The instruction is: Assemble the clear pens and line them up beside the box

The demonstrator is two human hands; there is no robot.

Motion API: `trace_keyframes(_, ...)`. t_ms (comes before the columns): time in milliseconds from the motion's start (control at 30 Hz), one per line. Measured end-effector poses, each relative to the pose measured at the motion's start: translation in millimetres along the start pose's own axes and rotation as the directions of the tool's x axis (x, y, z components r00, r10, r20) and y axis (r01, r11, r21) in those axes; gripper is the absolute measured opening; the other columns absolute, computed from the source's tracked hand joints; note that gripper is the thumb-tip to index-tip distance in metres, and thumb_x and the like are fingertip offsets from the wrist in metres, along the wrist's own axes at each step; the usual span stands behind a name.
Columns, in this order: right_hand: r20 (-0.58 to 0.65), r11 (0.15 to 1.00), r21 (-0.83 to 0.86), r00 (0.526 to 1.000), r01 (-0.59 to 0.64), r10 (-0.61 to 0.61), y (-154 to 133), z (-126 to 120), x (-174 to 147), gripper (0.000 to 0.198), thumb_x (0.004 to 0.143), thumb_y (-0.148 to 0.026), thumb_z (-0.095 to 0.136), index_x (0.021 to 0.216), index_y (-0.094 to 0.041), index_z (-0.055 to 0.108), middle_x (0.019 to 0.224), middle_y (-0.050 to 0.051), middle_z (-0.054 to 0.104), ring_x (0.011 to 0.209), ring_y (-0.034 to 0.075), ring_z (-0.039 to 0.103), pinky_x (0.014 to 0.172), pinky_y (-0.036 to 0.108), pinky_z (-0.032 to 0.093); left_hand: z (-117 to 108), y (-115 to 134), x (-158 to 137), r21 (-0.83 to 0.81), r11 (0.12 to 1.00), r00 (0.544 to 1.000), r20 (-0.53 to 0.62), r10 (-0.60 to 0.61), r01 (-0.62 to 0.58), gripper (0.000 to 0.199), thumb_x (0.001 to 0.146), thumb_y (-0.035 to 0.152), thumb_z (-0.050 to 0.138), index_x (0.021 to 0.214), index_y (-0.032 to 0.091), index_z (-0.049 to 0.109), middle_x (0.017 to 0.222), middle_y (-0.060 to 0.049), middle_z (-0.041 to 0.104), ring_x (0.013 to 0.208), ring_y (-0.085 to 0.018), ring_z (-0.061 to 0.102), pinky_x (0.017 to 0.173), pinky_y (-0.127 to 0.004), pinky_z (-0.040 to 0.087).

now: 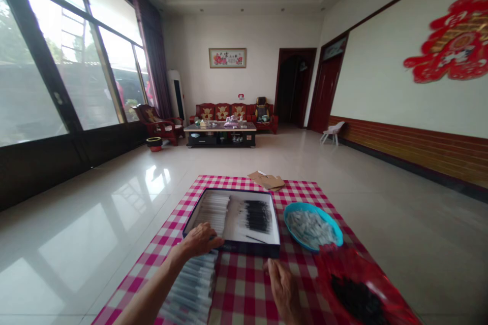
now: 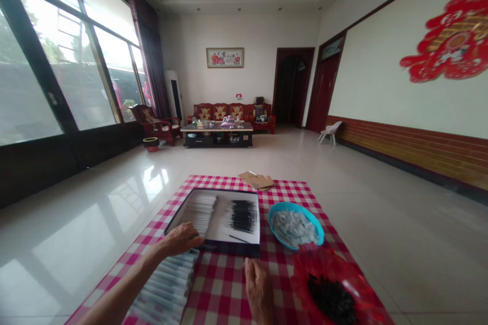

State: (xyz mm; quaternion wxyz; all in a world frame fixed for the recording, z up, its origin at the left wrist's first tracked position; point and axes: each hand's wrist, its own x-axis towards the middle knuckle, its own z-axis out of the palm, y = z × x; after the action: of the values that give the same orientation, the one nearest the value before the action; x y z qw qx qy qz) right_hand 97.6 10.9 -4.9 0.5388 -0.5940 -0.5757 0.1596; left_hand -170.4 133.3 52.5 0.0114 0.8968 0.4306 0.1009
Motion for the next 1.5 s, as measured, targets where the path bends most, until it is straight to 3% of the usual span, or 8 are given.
trace_keyframes(167,0.028,1.0,-0.006,0.999,-0.027,0.027,0.2,0.6,-1.5,0.06,0.089,-0.062,0.028,0.065,-0.018,0.061,0.058,0.007,0.065,0.055,0.019,0.061,0.055,0.026,0.045,-4.4,0.0,1.1,-0.009,0.996,0.993,0.078,-0.086,0.087,0.02,0.077,0.035,0.062,0.088,0.019,0.066,0.089,-0.006,0.065,0.086,-0.023,0.062,0.076,-0.029,0.046)
trace_keyframes(400,0.039,0.999,0.023,0.998,-0.046,0.045,0.6,0.0,-0.9,0.057,0.09,-0.06,0.028,0.066,-0.019,0.06,0.059,0.007,0.066,0.056,0.02,0.061,0.058,0.026,0.045,-18.1,-4.7,1.7,-0.113,0.99,0.99,0.124,-0.064,0.079,0.02,0.076,0.031,0.06,0.093,0.021,0.066,0.087,-0.002,0.068,0.084,-0.02,0.064,0.075,-0.025,0.046)
trace_keyframes(700,0.064,0.997,0.044,0.996,-0.058,0.055,-2.8,-2.9,-1.5,0.056,0.09,-0.06,0.03,0.068,-0.019,0.061,0.062,0.007,0.067,0.06,0.02,0.063,0.059,0.026,0.046,-22.5,-14.7,-4.9,-0.321,0.947,0.998,0.067,0.008,0.014,0.032,0.077,0.024,0.056,0.107,0.021,0.069,0.097,-0.002,0.071,0.091,-0.019,0.064,0.082,-0.024,0.047)
trace_keyframes(867,0.048,0.999,0.029,0.998,-0.044,0.043,-0.7,-2.2,-1.0,0.058,0.089,-0.062,0.029,0.066,-0.019,0.061,0.058,0.006,0.065,0.055,0.019,0.061,0.055,0.026,0.045,-20.8,-15.3,-8.2,-0.381,0.924,0.999,0.023,0.038,-0.026,0.03,0.078,0.022,0.054,0.103,0.021,0.07,0.104,-0.002,0.07,0.097,-0.019,0.063,0.087,-0.025,0.045)
trace_keyframes(1033,0.034,0.999,0.031,0.999,-0.034,0.033,3.0,-0.6,-1.7,0.057,0.09,-0.061,0.029,0.066,-0.019,0.061,0.058,0.006,0.065,0.055,0.019,0.061,0.057,0.026,0.046,-21.0,-13.8,-8.1,-0.376,0.926,0.999,0.031,0.036,-0.022,0.022,0.079,0.021,0.051,0.088,0.02,0.071,0.086,-0.001,0.07,0.082,-0.015,0.064,0.077,-0.021,0.046)
trace_keyframes(1200,0.04,0.999,0.016,0.999,-0.031,0.03,3.5,-0.8,-2.3,0.054,0.091,-0.057,0.031,0.067,-0.019,0.06,0.06,0.006,0.065,0.058,0.019,0.062,0.058,0.026,0.045,-19.9,-11.1,-6.2,-0.319,0.947,0.998,0.054,-0.016,0.032,0.026,0.074,0.021,0.055,0.096,0.022,0.069,0.093,-0.001,0.069,0.086,-0.017,0.063,0.078,-0.023,0.045)
trace_keyframes(1500,0.071,0.999,-0.002,0.996,-0.045,0.045,-2.1,-4.2,-0.7,0.057,0.089,-0.061,0.029,0.068,-0.019,0.062,0.061,0.008,0.066,0.058,0.021,0.062,0.059,0.028,0.047,-25.2,-10.3,-4.8,-0.293,0.952,0.993,0.104,-0.059,0.088,0.021,0.072,0.021,0.055,0.088,0.019,0.068,0.085,-0.001,0.067,0.08,-0.016,0.061,0.074,-0.022,0.043)
